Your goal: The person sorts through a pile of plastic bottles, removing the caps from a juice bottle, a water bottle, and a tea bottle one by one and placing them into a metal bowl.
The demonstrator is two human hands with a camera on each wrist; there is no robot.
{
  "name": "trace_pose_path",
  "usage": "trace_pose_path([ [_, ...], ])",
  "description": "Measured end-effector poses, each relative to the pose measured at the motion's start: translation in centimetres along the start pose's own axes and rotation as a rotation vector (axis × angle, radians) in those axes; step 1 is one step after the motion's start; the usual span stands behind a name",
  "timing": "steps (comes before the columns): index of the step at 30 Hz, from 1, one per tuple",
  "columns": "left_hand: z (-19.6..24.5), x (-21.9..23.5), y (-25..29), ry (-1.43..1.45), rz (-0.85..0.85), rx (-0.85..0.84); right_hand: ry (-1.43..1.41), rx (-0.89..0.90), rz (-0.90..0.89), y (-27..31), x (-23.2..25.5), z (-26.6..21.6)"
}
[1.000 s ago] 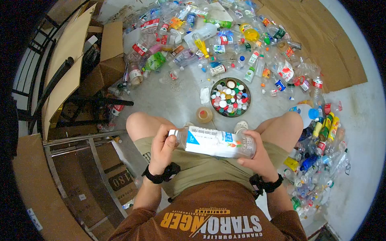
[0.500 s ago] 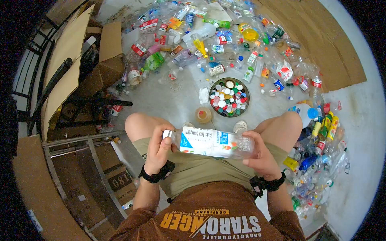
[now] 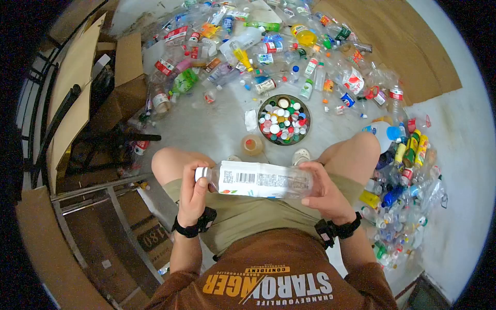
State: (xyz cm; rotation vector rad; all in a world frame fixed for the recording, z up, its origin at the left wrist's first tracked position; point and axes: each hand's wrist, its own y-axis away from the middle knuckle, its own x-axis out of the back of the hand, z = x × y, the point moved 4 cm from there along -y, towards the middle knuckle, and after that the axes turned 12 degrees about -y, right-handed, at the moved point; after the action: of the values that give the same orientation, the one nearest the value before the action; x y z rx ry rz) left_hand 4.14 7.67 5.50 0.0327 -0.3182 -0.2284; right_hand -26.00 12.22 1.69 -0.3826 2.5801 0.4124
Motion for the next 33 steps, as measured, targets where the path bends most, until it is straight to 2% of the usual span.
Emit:
trace_pose_path([
  [1, -0.1, -0.1, 0.1, 0.052, -0.019, 0.075, -0.104, 0.006, 0.029, -0.1, -0.5, -0.3],
  [3, 0.4, -0.2, 0.1, 0.004, -0.006, -0.035, -0.312, 0.018, 0.083, -0.6, -1.7, -1.2],
  [6, 0.2, -0.6, 0.5, -0.017, -0.034, -0.145, -0.703, -0.387, 0.066, 0.0, 0.1, 0.5],
  [8, 0.2, -0.6, 0.5, -0.033, -0.038, -0.202, -0.691, -0.518, -0.063, 0.4, 1.2, 2.0],
  [10, 0.4, -0.5, 0.4, -0.067, -0.017, -0.256, -0.499, -0.439, -0.101, 0.7, 1.4, 2.2],
  [12, -0.5, -0.3, 0.9, 0.006, -0.068, -0.152, -0.128, -0.15, -0.045, 0.4, -1.1, -0.1],
  [15, -1.3, -0.3, 1.5, 0.057, -0.106, -0.017, -0.049, -0.07, -0.028, 0.7, -1.6, -0.6],
  [16, -1.5, -0.4, 1.5, 0.065, -0.112, 0.025, -0.161, -0.055, -0.014, 0.5, -1.7, -0.6],
  [18, -0.8, -0.5, 1.3, -0.026, -0.059, -0.063, -0.385, -0.022, 0.015, 0.0, -1.9, -0.4],
  [20, -0.2, -0.8, 1.2, -0.072, -0.03, -0.14, -0.687, -0.366, -0.03, 0.2, -0.3, 1.4],
  [22, 0.2, -1.1, 0.9, -0.078, -0.024, -0.207, -0.801, -0.534, -0.052, 0.6, 1.0, 3.0],
  [23, 0.2, -1.1, 0.7, -0.081, -0.026, -0.177, -0.768, -0.53, -0.053, 0.7, 1.4, 3.6],
  [25, 0.5, -0.9, 0.4, -0.091, -0.03, -0.112, -0.514, -0.378, -0.032, 0.8, 1.6, 3.5],
  [27, 0.5, -0.8, 0.0, -0.019, -0.067, 0.036, -0.074, -0.078, 0.017, 0.2, -1.1, 0.0],
  [28, 0.4, -0.9, -0.1, 0.019, -0.086, 0.108, -0.044, -0.021, 0.005, 0.1, -1.3, -0.2],
  [30, 0.1, -1.2, -0.1, 0.021, -0.065, 0.089, 0.016, 0.094, -0.017, 0.0, -1.5, -0.7],
  [31, -0.1, -1.4, -0.2, 0.023, -0.055, 0.078, -0.182, 0.041, 0.031, -0.1, -1.2, -0.4],
  [33, 0.0, -1.7, -0.2, 0.014, -0.041, -0.045, -0.577, -0.07, 0.129, -0.2, -0.4, 0.8],
])
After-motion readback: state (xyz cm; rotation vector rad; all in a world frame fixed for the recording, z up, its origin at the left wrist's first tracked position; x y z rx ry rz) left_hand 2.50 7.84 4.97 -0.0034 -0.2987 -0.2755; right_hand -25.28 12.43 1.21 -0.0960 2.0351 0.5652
